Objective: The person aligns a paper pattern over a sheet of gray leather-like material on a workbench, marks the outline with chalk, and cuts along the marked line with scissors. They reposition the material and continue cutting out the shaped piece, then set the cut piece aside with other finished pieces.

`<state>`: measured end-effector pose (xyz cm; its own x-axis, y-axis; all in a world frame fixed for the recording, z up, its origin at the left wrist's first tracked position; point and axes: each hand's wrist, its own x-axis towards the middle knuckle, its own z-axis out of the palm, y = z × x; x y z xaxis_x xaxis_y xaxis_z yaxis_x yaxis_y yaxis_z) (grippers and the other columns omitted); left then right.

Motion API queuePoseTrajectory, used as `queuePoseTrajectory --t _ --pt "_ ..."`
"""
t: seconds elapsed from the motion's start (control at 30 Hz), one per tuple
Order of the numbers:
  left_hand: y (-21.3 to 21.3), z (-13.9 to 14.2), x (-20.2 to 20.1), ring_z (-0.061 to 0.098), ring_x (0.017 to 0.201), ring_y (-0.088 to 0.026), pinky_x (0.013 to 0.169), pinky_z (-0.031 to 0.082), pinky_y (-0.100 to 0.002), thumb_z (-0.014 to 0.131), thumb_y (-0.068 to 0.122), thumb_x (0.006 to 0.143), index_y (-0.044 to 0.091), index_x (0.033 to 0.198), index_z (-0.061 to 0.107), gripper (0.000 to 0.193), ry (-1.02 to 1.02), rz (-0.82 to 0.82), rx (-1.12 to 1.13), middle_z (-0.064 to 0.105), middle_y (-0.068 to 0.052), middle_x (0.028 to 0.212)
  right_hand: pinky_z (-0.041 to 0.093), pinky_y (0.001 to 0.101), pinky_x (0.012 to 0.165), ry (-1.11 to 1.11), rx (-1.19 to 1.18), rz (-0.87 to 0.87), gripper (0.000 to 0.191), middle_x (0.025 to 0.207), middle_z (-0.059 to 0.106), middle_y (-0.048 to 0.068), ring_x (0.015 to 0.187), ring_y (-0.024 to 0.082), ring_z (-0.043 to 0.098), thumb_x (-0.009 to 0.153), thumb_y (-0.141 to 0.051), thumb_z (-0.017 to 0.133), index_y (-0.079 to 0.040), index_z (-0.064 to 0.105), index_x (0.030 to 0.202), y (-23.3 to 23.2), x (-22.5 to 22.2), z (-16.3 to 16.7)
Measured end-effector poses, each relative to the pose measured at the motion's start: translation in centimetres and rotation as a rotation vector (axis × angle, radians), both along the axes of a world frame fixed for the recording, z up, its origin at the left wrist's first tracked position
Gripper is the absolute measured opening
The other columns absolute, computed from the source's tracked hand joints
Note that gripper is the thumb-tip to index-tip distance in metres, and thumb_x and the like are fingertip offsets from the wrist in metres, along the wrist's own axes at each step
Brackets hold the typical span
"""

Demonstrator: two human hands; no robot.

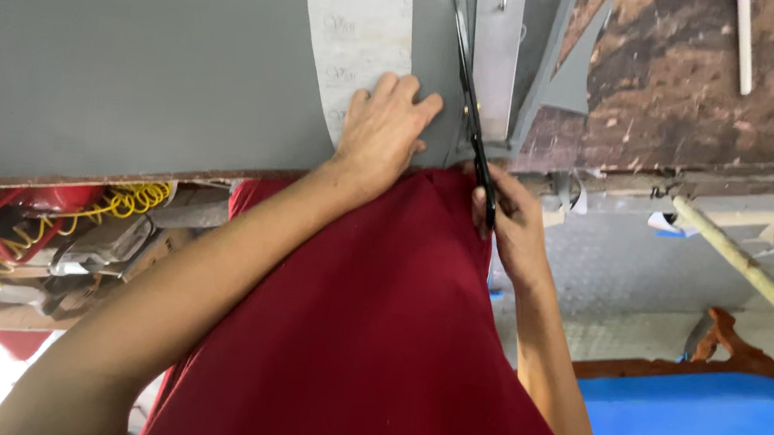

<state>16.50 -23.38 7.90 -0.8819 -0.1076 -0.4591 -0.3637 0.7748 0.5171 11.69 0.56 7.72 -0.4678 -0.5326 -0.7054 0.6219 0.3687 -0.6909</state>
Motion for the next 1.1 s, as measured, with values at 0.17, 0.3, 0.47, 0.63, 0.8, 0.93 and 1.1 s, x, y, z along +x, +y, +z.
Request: queuePoseTrajectory --t 0.17,0.3,0.47,0.63,0.8,0.93,1.1 --pt "-0.2 -0.4 0.2 0.051 0.112 -0.03 0.086 0.045 -0.049 0.083 0.016 0.076 0.014 0.118 0.066 0.046 -0.008 0.002 0.01 0.057 -0.009 0.113 0.041 0.0215 0.053 0.007 0.017 0.017 0.038 0.074 0.056 -0.004 0.062 0.005 0.052 0.101 -0.022 0.066 -0.001 0.065 0.132 -0.8 -0.7 0.3" --pt "-0.4 -0.6 0.4 0.052 0.111 -0.03 0.085 0.045 -0.049 0.083 0.015 0.076 0.013 0.12 0.065 0.047 0.023 0.002 0.008 0.057 -0.009 0.113 0.042 0.0215 0.055 0.044 -0.022 0.021 0.037 0.073 0.053 -0.004 0.063 0.006 0.052 0.103 -0.023 0.066 0.0 0.065 0.132 -2.0 -1.0 -0.2" --pt "-0.7 -0.5 0.1 0.053 0.11 -0.029 0.082 0.045 -0.048 0.083 0.015 0.073 0.014 0.118 0.066 0.047 0.036 0.0 -0.007 0.058 -0.009 0.112 0.042 0.0225 0.052 0.028 0.0 -0.004 0.039 0.076 0.056 -0.003 0.064 0.006 0.054 0.1 -0.023 0.067 0.001 0.064 0.131 -3.0 -1.4 0.0" --pt "-0.8 -0.2 -0.1 0.054 0.109 -0.029 0.081 0.046 -0.047 0.083 0.014 0.074 0.014 0.115 0.067 0.044 0.025 -0.005 -0.021 0.058 -0.008 0.111 0.042 0.0221 0.053 0.026 0.007 -0.001 0.041 0.075 0.057 -0.003 0.064 0.006 0.054 0.1 -0.025 0.067 0.0 0.065 0.133 -4.1 -1.9 0.3" --pt "-1.3 0.0 -0.2 0.054 0.109 -0.029 0.081 0.046 -0.048 0.079 0.012 0.076 0.014 0.115 0.067 0.041 0.017 -0.003 0.03 0.059 -0.009 0.111 0.042 0.022 0.054 0.007 0.01 -0.016 0.041 0.076 0.057 -0.003 0.065 0.006 0.053 0.101 -0.025 0.067 0.0 0.064 0.133 -5.0 -2.3 0.2" --pt "-1.7 0.3 -0.7 0.053 0.111 -0.031 0.083 0.046 -0.049 0.073 0.011 0.079 0.014 0.12 0.066 0.042 -0.017 -0.02 0.05 0.058 -0.009 0.112 0.041 0.022 0.052 -0.005 0.019 -0.013 0.042 0.073 0.054 -0.003 0.062 0.006 0.051 0.101 -0.026 0.067 0.0 0.065 0.134 -5.6 -2.6 0.4" --pt "-2.5 0.9 -1.5 0.053 0.115 -0.03 0.087 0.047 -0.049 0.066 0.004 0.081 0.014 0.128 0.064 0.048 -0.058 -0.044 0.022 0.058 -0.009 0.116 0.042 0.0218 0.053 0.01 -0.022 -0.061 0.042 0.076 0.056 -0.003 0.066 0.007 0.054 0.099 -0.022 0.067 0.0 0.064 0.134 -7.7 -3.1 -0.2"
